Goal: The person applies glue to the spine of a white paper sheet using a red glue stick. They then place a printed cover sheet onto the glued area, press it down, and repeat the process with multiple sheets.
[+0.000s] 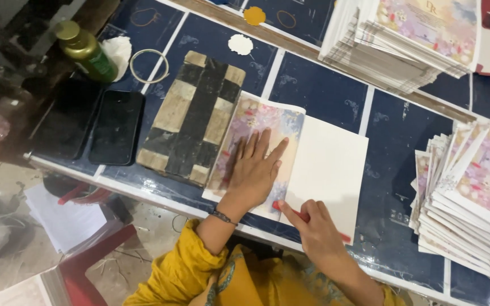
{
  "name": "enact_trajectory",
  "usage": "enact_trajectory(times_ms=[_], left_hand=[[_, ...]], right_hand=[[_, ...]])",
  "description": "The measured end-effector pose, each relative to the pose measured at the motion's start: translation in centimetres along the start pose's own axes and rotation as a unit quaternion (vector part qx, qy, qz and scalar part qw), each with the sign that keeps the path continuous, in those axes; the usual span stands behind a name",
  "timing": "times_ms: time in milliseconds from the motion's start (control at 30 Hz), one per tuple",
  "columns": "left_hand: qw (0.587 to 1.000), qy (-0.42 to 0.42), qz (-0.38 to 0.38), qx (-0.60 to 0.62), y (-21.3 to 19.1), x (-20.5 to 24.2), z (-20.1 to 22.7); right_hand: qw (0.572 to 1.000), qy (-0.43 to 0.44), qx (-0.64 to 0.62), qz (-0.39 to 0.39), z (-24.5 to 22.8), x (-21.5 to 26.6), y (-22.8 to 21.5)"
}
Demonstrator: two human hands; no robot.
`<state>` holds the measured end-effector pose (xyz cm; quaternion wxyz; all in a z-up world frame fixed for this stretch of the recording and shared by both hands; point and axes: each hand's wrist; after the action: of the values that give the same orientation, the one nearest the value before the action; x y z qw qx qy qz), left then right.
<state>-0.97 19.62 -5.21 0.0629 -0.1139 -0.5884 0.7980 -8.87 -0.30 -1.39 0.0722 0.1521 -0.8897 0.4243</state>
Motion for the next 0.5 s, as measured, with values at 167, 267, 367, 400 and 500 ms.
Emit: enact_trajectory(times_ms=[167, 267, 367, 400, 500], left_hand=[[0.999, 0.000, -0.008, -0.048, -1.5, 0.5, 0.7], [0.999, -0.009, -0.009, -0.050, -1.3, 0.4, 0.7], [0.998, -0.016, -0.024, -0.058, -1.0, 0.2, 0.8], [0.998, -0.020, -0.007, -0.059, -0.7, 0.3, 0.8], [0.998, -0.023, 0.025, -0.058, 0.4, 0.5, 0.5]], right_hand=[[0.910, -0.340, 0.200, 0.131, 5.2, -8.0, -0.3], [0.891, -0.359, 0.204, 0.189, 6.4, -15.7, -2.4], [0.893, -0.348, 0.172, 0.227, 6.9, -21.2, -4.0], [0.930, -0.300, 0.113, 0.179, 7.0, -21.5, -4.1], [0.946, -0.293, 0.077, 0.117, 6.7, -17.4, -2.3]])
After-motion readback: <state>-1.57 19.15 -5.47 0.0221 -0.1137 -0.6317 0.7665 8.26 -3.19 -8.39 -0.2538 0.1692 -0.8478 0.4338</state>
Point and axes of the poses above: each hand's wrist, its own x-axis away from the middle knuckle, its own y-axis out of the palm, z = x × y, and after that the axes turned 15 degrees about -x, right-handed
